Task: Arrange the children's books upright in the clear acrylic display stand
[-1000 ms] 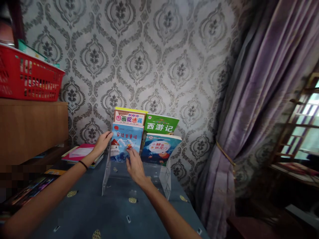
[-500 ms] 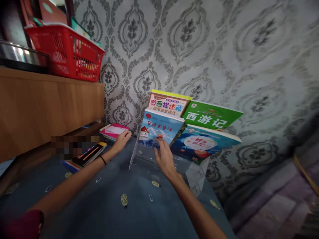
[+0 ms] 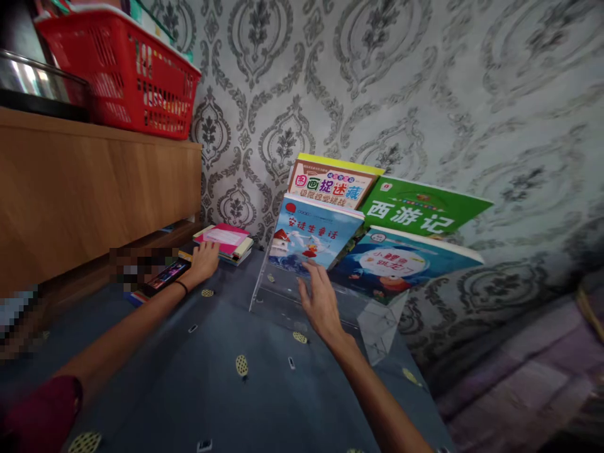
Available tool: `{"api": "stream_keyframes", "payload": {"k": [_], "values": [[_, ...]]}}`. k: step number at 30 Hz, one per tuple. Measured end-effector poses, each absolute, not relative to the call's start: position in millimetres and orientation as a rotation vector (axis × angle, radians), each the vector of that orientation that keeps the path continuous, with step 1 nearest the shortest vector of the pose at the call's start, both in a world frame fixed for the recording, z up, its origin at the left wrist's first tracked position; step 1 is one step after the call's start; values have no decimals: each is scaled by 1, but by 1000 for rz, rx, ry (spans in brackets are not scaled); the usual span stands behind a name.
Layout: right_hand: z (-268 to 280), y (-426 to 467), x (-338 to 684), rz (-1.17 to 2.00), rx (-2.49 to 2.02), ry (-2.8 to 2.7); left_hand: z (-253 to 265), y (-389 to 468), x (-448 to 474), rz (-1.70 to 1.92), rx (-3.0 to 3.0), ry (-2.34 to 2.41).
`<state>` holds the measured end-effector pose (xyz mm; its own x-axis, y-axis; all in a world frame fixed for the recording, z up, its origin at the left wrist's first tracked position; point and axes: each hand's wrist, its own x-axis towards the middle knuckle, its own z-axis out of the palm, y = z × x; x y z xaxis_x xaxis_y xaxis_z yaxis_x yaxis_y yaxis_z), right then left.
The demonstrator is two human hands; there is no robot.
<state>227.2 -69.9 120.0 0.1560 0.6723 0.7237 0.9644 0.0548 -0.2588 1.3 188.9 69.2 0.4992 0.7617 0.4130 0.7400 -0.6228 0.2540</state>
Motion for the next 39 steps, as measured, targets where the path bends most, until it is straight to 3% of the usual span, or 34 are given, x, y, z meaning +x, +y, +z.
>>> {"api": "stream_keyframes", "payload": {"k": [16,26,39], "values": [[63,-120,201,-272,-1790,-1436,82,233,6,586,2879,1216],[2,-132,178,-92,-1755,-1261,136,269,-14,1012,2315,1413],[-30,-130,159,24,-1709,-1211,150,230,-68,1226,1632,997]]}}
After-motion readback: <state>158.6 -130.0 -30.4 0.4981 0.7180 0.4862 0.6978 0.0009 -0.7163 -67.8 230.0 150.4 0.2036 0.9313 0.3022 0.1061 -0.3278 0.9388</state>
